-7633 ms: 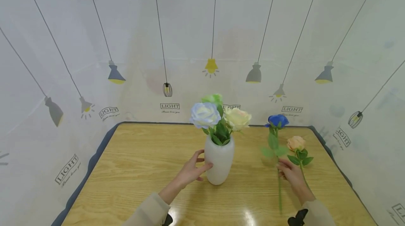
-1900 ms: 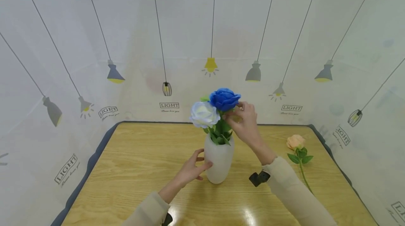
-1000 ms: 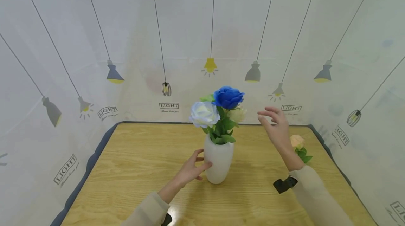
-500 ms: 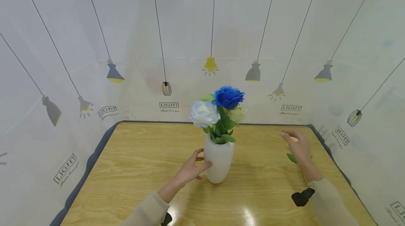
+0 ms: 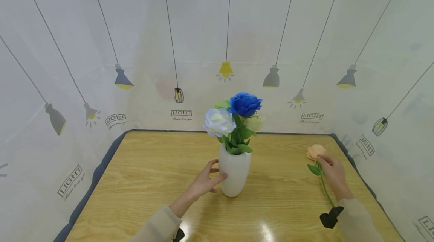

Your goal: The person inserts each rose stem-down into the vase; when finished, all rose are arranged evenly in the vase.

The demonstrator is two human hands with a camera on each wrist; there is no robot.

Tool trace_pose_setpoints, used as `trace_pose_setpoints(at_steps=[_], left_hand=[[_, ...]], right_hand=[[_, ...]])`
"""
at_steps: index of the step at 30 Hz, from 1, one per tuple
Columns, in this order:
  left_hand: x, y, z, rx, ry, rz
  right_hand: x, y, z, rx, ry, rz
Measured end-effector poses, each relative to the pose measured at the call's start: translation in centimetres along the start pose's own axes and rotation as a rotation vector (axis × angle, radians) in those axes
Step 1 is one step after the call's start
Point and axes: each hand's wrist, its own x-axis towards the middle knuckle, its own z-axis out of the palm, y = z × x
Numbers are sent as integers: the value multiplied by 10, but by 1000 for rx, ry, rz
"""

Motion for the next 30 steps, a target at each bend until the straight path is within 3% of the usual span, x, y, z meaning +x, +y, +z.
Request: trace_pose_setpoints(at_steps=[2,4,7,10,12,15,19,25,30], left_hand=[[0,0,0,-1,0,-2],[0,0,0,-4,1,-5],[0,0,0,-8,0,-8],[0,0,0,-11,-1,-5],[0,0,0,-13,-1,-5],[1,0,-1,-14,-1,-6],[0,0,-1,-14,-2,-4],[0,1,-1,-10,-2,-2],[-1,1,-1,-11,-2,-2]], right_hand=[[17,41,1,-7,25,35],[26,68,2,-4,21,78],[29,90,1,77,39,137],[16,84,-3,197,43,215],[-1,68,-9,273,35,276],[-31,35,-16,290,14,345],[-59,13,-19,202,10,365],[-63,30,-13,101,17,374],[-66,32,-6,-95,-9,305]])
